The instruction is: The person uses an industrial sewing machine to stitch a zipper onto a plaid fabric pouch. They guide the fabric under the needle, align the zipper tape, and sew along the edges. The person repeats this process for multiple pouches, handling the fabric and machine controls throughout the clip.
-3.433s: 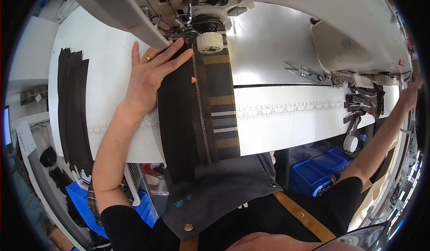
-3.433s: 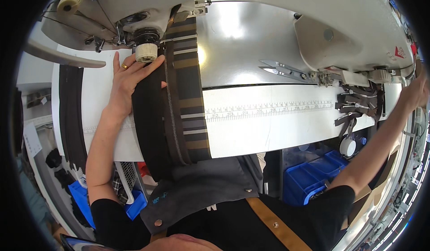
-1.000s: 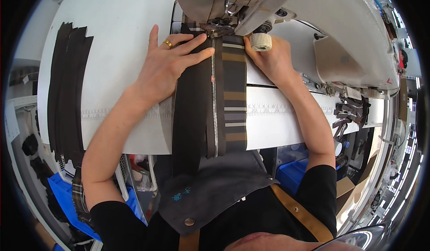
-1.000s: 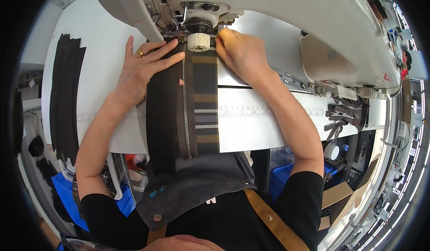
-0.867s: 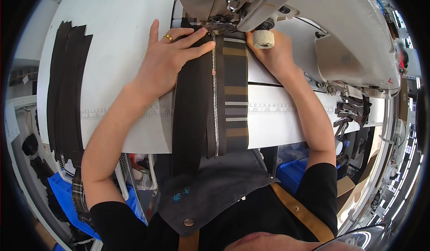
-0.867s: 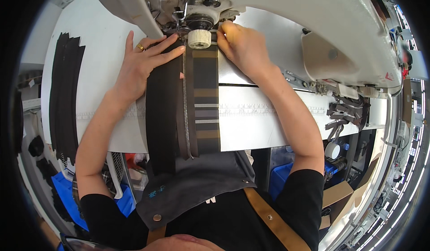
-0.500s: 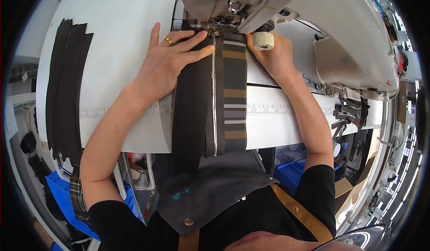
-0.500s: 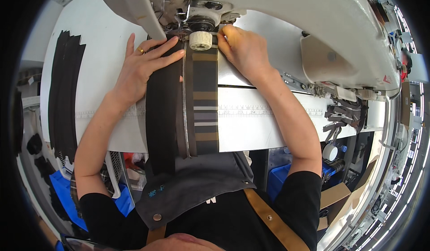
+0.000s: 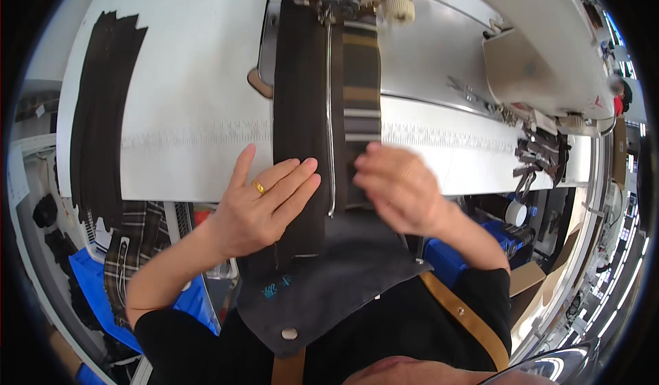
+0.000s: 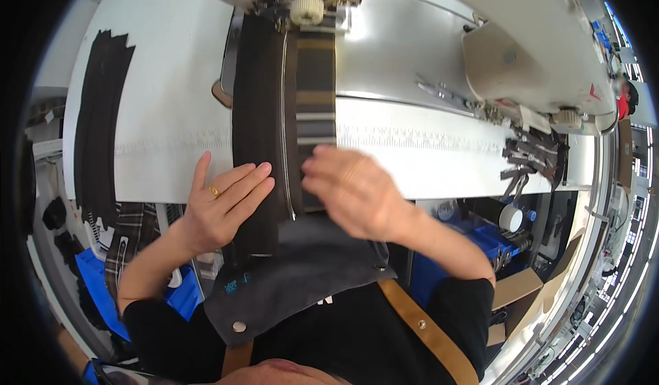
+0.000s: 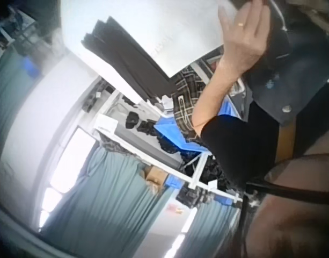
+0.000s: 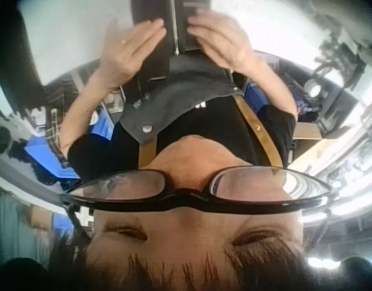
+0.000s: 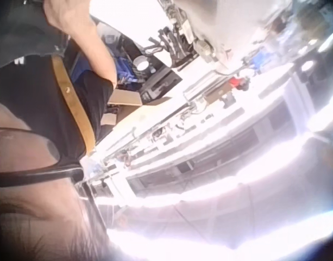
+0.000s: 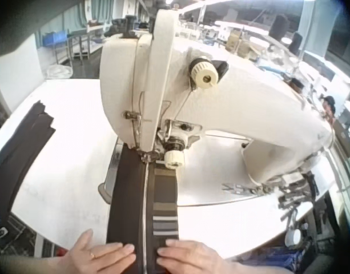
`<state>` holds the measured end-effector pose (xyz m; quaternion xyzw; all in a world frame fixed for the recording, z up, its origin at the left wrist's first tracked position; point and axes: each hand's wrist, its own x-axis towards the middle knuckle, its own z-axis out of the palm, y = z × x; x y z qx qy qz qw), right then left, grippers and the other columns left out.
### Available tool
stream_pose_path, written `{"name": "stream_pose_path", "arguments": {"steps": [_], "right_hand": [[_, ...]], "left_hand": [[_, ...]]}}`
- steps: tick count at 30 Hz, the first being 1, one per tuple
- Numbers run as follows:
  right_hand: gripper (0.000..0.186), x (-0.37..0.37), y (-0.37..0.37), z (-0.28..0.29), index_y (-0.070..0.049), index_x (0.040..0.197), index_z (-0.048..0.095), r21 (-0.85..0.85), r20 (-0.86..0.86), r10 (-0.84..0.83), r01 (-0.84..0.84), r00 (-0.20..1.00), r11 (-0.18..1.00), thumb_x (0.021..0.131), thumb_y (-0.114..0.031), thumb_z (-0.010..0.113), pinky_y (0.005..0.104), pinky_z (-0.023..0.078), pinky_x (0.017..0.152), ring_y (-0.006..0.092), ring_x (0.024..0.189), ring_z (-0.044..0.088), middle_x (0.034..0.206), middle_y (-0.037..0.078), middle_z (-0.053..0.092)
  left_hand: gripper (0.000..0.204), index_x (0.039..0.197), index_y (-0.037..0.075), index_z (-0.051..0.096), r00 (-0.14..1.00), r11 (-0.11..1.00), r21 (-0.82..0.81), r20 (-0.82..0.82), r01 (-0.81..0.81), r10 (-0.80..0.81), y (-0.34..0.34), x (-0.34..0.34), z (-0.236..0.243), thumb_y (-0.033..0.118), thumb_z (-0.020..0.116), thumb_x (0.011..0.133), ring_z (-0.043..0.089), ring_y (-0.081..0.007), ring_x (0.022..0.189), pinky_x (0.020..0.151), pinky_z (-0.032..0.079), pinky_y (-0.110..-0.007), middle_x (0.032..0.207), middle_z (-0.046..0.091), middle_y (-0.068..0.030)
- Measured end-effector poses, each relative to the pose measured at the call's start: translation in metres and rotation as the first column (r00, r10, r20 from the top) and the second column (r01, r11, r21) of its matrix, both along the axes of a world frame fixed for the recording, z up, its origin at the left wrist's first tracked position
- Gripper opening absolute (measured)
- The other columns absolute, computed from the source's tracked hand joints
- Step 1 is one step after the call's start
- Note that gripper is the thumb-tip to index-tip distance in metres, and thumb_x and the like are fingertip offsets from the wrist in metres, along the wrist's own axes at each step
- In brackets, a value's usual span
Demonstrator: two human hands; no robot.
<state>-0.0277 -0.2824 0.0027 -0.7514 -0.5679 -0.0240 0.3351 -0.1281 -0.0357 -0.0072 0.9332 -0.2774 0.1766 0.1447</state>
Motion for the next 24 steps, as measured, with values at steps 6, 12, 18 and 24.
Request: {"name": "stream_pose_path", "arguments": {"steps": [6,12,18,24], "right_hand": [[0.033,-0.045,0.020,-0.018,-0.011,0.100,0.067,-0.003,0.220,-0.136,0.141,0.966,0.990,0.068,-0.009,0.063,0.0364,0.047,0.084,0.0245,0.104,0.057,0.114,0.008,0.062],[0.033,-0.036,0.008,-0.030,-0.009,0.094,0.068,0.083,0.127,-0.125,0.115,0.984,0.990,0.061,-0.013,0.065,0.0396,0.046,0.088,0.0258,0.103,0.058,0.107,0.007,0.064],[0.049,-0.046,0.015,-0.022,-0.011,0.106,0.067,0.033,0.097,-0.147,0.145,0.984,0.989,0.058,-0.012,0.066,0.0440,0.045,0.090,0.0252,0.103,0.053,0.107,0.006,0.056],[0.051,-0.046,0.014,-0.027,-0.011,0.108,0.066,0.036,0.090,-0.140,0.137,0.986,0.990,0.057,-0.014,0.067,0.0442,0.043,0.090,0.0251,0.103,0.051,0.107,0.006,0.054]], "left_hand": [[0.031,0.108,0.007,0.065,0.983,0.928,-0.327,-0.111,-0.178,0.149,-0.018,-0.018,-0.011,0.021,0.063,0.081,0.061,-0.0193,0.101,0.112,0.008,-0.045,0.113,0.065,-0.0047],[0.030,0.107,0.007,0.066,0.983,0.927,-0.332,-0.117,-0.175,0.143,-0.016,-0.018,-0.012,0.023,0.058,0.082,0.061,-0.0193,0.101,0.112,0.005,-0.045,0.112,0.066,-0.0048],[0.027,0.101,0.010,0.069,0.987,0.934,-0.322,-0.075,-0.157,0.140,-0.018,-0.018,-0.013,0.023,0.054,0.084,0.061,-0.0180,0.100,0.113,0.002,-0.045,0.111,0.065,-0.0044],[0.027,0.101,0.012,0.070,0.990,0.942,-0.304,-0.027,-0.140,0.138,-0.019,-0.016,-0.015,0.024,0.055,0.083,0.059,-0.0165,0.095,0.112,0.001,-0.044,0.109,0.064,-0.0024]]}}
